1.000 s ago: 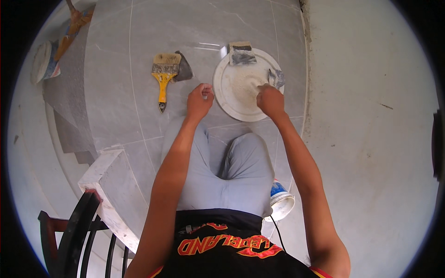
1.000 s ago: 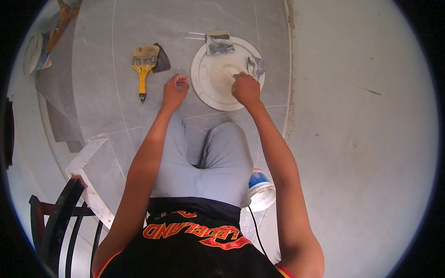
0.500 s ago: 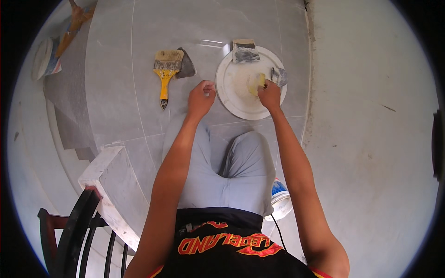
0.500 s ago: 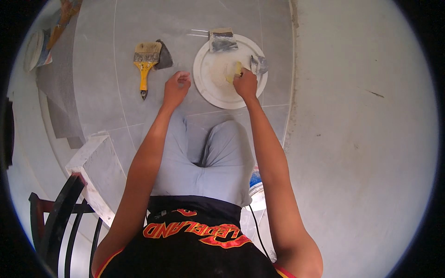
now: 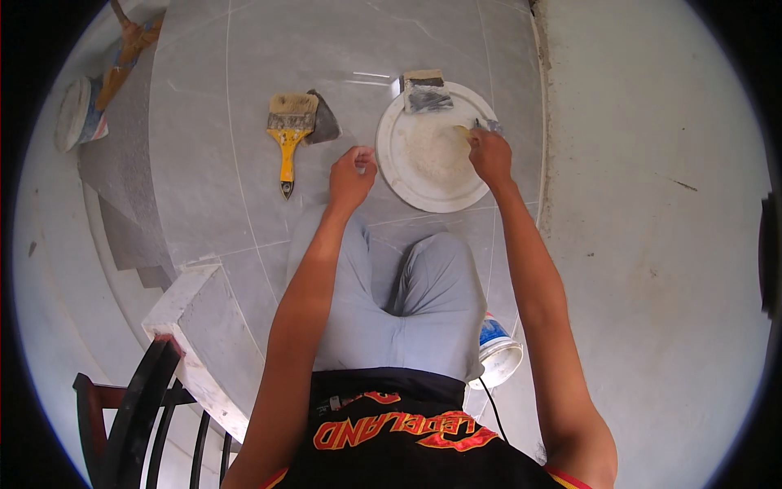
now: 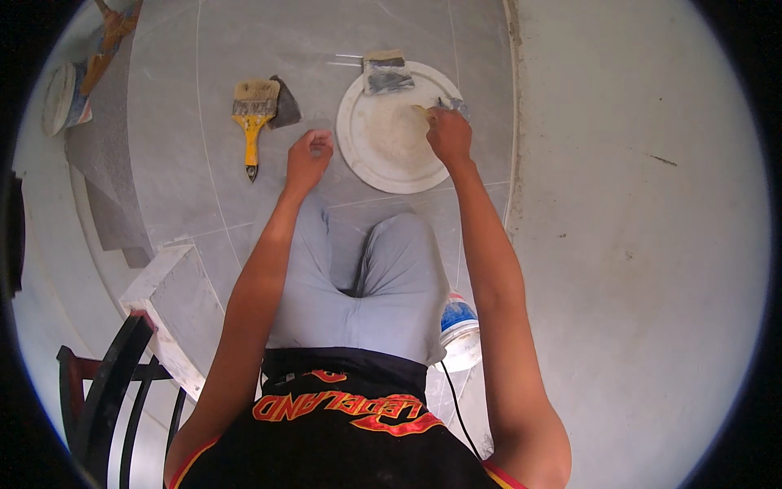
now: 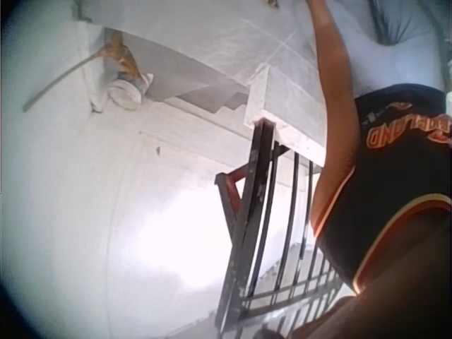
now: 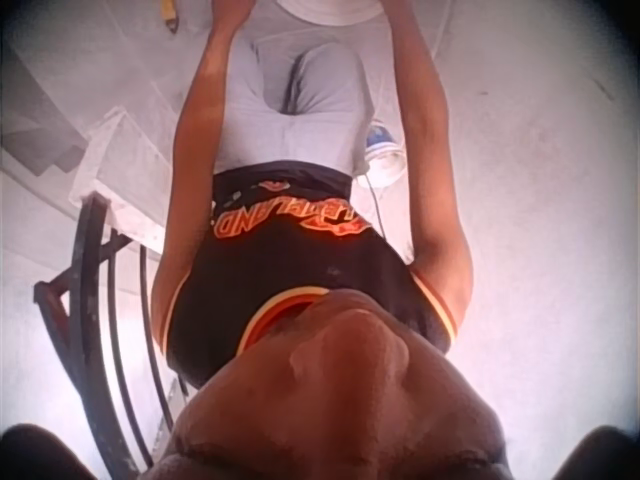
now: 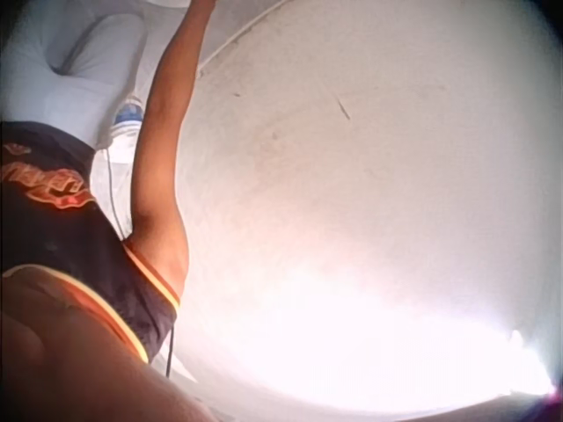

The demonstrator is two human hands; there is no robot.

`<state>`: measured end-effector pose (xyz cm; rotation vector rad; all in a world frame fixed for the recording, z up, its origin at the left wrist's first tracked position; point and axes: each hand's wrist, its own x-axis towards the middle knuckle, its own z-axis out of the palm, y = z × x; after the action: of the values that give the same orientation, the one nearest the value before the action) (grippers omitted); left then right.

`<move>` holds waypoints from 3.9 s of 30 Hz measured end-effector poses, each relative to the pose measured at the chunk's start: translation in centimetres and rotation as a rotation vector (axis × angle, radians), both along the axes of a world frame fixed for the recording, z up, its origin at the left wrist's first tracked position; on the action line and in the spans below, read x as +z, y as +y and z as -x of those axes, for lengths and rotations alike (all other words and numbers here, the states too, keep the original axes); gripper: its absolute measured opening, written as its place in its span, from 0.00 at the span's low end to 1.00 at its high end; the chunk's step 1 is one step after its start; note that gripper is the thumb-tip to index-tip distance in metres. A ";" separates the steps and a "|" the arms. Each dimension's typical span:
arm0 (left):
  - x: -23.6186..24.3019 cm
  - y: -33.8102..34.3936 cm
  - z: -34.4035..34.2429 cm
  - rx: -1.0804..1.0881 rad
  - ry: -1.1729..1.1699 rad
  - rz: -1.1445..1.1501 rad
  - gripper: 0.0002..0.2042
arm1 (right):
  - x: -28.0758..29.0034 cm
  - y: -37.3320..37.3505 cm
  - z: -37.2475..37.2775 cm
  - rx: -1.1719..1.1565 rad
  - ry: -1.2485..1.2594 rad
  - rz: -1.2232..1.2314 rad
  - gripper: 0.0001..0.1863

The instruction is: Applying grout or plaster to tiled floor joints using a sponge and mixing tools.

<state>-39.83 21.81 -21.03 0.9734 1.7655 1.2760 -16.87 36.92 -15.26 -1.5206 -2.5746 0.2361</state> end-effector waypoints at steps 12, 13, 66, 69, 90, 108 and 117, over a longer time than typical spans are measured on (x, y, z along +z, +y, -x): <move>2.4 1.3 -1.2 0.032 -0.067 -0.014 0.09 | -2.4 -3.9 -1.8 -0.229 0.281 -0.118 0.06; 2.2 1.8 -1.2 0.025 -0.062 -0.009 0.09 | -2.5 -4.4 -1.8 -0.283 0.233 -0.081 0.05; 7.1 3.5 -10.0 -0.616 0.565 -0.385 0.11 | -0.9 -9.4 -2.2 -0.748 0.955 0.570 0.08; 6.8 4.1 -9.4 -0.535 0.556 -0.307 0.11 | -0.3 -9.9 -1.5 -0.699 0.913 0.547 0.08; 5.9 5.2 -4.5 -0.435 0.938 -0.508 0.15 | 4.9 -8.7 -3.6 -0.492 0.584 0.229 0.07; 7.1 4.8 -2.5 -0.546 0.919 -0.675 0.17 | 9.6 -4.5 -2.8 0.285 0.117 0.123 0.09; 7.4 4.3 -4.2 -0.573 0.781 -0.762 0.13 | 6.6 -3.5 -4.6 0.323 0.005 0.113 0.04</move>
<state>-35.66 26.14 -13.61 2.4656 1.2717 1.2610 -12.24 33.47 -8.64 -1.1231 -2.8360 0.4259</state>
